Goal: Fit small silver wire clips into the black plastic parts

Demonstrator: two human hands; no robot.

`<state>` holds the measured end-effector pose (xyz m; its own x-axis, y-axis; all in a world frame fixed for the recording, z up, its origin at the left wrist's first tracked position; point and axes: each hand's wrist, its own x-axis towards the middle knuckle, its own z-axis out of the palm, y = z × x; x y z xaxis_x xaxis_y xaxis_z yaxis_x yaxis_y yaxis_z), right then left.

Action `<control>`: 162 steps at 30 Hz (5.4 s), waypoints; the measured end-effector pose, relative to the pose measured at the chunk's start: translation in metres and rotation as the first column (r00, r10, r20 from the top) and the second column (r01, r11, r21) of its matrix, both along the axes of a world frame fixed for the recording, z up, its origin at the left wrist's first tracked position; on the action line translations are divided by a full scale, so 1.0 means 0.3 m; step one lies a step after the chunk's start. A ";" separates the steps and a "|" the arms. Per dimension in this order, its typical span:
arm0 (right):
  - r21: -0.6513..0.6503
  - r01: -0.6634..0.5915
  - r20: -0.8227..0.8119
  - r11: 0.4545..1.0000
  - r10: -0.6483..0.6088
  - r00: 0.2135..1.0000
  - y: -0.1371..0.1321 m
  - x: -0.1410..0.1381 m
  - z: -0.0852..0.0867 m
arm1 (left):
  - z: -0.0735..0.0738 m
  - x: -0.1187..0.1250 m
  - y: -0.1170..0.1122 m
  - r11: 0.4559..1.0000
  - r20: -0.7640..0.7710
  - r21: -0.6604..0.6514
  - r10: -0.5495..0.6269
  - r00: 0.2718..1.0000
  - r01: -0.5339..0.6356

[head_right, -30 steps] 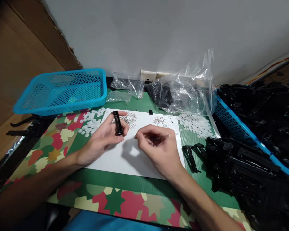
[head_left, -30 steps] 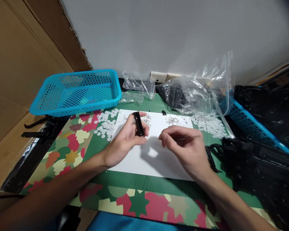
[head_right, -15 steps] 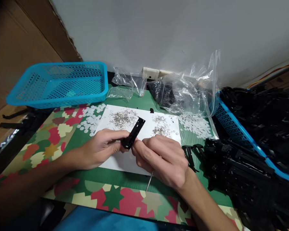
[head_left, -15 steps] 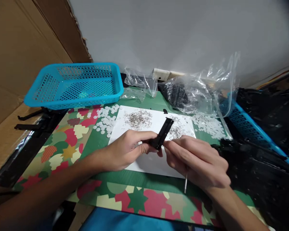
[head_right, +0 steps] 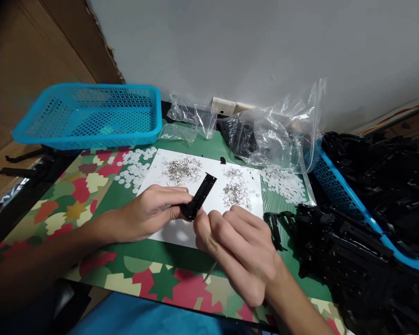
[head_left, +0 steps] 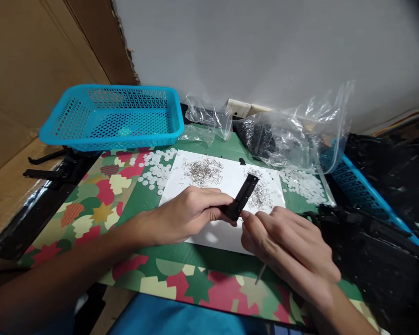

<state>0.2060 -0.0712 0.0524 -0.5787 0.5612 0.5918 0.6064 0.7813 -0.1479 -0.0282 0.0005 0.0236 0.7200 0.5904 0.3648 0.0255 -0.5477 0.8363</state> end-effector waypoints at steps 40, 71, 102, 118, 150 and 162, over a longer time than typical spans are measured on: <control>0.389 0.047 0.125 0.920 -0.103 0.987 0.046 -0.058 -0.006 | 0.003 0.000 0.004 0.993 -0.014 0.024 0.115 0.993 -0.115; 0.209 0.238 -0.218 0.948 -0.192 0.957 0.074 -0.038 -0.063 | 0.014 0.010 -0.010 0.920 0.010 -0.373 0.134 0.991 -0.121; -0.350 0.084 -0.247 0.933 -0.178 0.953 0.166 0.078 -0.024 | -0.093 0.014 -0.017 0.865 -0.090 0.371 0.395 0.914 -0.337; -0.607 0.031 -0.541 0.794 -0.442 0.716 0.116 -0.109 -0.082 | -0.090 0.026 -0.030 0.800 -0.104 0.542 0.367 0.924 -0.257; -0.548 0.108 -0.461 0.829 -0.408 0.788 0.222 -0.035 -0.042 | -0.075 0.031 -0.040 0.754 -0.021 0.628 0.265 0.964 -0.194; -0.673 0.184 -0.032 0.716 -0.277 0.960 0.347 -0.061 -0.083 | -0.049 0.055 -0.074 0.578 -0.057 0.816 0.128 0.990 -0.027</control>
<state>0.1879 0.0330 0.0275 -0.3283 0.9414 0.0778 0.6954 0.2966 -0.6545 -0.0116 -0.0218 0.0088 0.7467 0.1387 0.6505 0.1548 -0.9874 0.0328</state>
